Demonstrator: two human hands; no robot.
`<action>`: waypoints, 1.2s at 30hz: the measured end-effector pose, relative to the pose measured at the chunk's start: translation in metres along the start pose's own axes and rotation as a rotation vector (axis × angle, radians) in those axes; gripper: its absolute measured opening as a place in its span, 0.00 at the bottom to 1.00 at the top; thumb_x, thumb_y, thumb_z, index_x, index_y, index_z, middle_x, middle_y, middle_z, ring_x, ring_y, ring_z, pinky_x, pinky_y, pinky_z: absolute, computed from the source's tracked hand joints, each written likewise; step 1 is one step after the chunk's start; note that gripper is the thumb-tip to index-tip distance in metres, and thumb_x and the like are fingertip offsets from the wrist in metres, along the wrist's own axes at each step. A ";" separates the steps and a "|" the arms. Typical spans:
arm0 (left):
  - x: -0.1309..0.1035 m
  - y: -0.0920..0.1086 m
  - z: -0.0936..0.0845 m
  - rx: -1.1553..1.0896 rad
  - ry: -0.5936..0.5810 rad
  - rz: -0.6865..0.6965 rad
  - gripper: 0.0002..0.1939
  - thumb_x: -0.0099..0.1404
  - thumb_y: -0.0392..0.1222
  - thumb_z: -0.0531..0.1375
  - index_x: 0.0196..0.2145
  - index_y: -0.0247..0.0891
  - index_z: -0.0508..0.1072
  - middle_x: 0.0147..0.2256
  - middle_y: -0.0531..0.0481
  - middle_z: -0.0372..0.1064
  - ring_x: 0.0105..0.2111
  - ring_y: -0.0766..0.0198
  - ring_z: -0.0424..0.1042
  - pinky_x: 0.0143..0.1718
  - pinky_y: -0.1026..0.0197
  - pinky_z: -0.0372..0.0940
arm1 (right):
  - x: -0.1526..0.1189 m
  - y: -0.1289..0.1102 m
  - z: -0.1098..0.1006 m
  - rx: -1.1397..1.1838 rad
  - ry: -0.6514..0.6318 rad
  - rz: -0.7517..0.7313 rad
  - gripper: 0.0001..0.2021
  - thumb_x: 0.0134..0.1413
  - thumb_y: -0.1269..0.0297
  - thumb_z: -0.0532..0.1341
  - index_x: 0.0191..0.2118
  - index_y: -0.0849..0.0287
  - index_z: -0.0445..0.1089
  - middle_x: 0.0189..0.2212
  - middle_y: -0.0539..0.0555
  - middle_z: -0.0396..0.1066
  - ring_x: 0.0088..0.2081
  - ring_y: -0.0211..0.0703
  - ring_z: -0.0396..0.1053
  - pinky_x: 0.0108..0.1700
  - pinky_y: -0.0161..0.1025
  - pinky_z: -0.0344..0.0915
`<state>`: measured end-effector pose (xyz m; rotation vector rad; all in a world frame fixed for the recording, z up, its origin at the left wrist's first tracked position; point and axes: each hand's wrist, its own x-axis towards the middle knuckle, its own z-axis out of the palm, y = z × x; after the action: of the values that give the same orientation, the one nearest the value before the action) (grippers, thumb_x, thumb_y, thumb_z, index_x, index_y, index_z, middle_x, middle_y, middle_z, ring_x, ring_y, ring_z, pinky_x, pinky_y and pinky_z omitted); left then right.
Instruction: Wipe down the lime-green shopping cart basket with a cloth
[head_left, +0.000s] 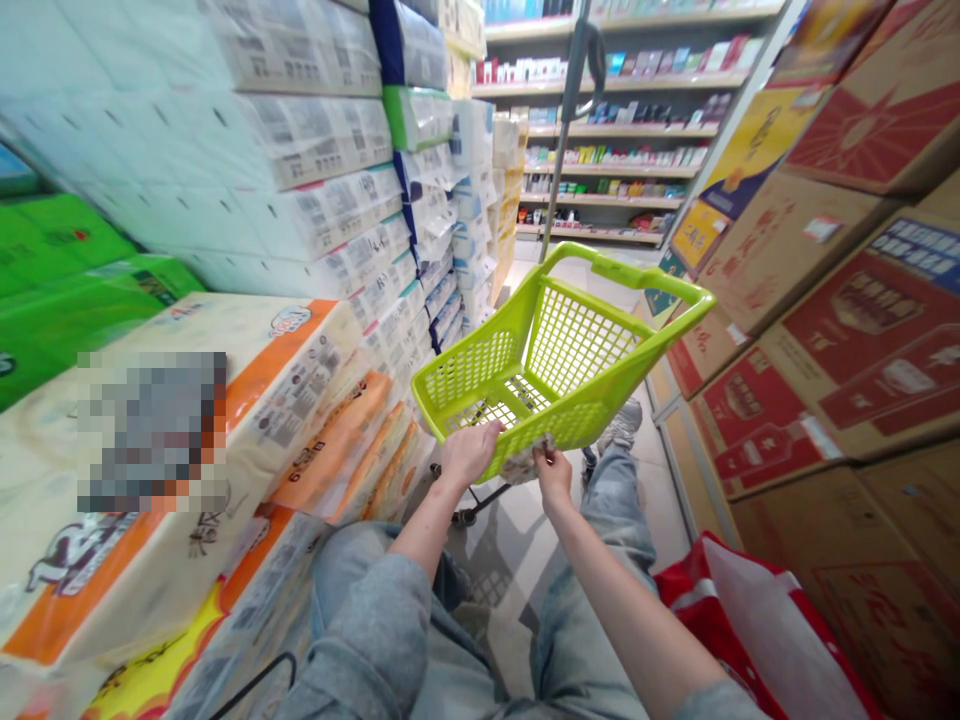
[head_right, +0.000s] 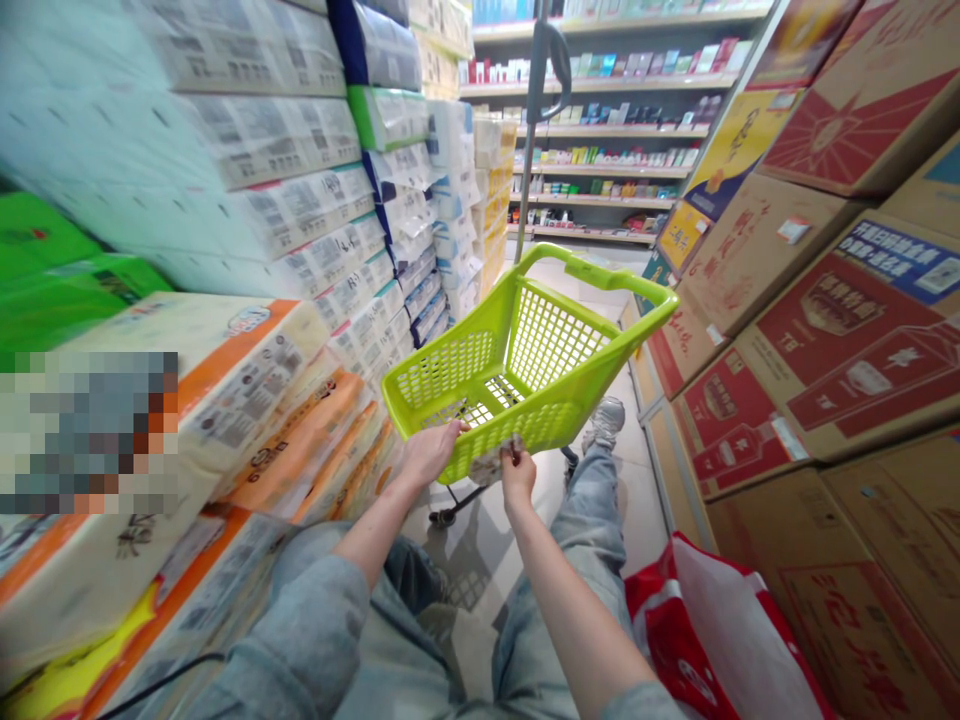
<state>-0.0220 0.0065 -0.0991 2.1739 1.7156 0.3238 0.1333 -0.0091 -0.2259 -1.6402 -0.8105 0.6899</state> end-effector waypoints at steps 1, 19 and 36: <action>0.001 0.000 0.000 0.035 -0.025 -0.020 0.32 0.68 0.55 0.31 0.45 0.49 0.72 0.42 0.51 0.73 0.45 0.61 0.70 0.42 0.62 0.60 | 0.001 0.001 0.004 0.012 -0.018 -0.002 0.16 0.40 0.55 0.57 0.31 0.62 0.70 0.27 0.58 0.74 0.28 0.44 0.68 0.29 0.36 0.63; 0.004 0.002 0.001 0.211 -0.064 -0.008 0.41 0.65 0.58 0.26 0.37 0.41 0.75 0.38 0.44 0.74 0.40 0.56 0.72 0.39 0.59 0.62 | -0.008 0.002 0.003 0.107 -0.267 -0.044 0.14 0.40 0.60 0.58 0.33 0.60 0.73 0.31 0.54 0.75 0.33 0.45 0.70 0.40 0.42 0.66; -0.002 0.007 -0.005 0.174 -0.068 -0.040 0.39 0.66 0.57 0.28 0.35 0.39 0.75 0.38 0.43 0.74 0.40 0.56 0.72 0.38 0.59 0.62 | 0.012 -0.089 -0.044 0.151 -0.036 -0.290 0.18 0.49 0.56 0.57 0.42 0.62 0.72 0.38 0.57 0.72 0.39 0.45 0.67 0.45 0.40 0.63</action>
<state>-0.0180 0.0040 -0.0917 2.2387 1.8067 0.0915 0.1621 -0.0127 -0.1303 -1.3446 -0.9752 0.5617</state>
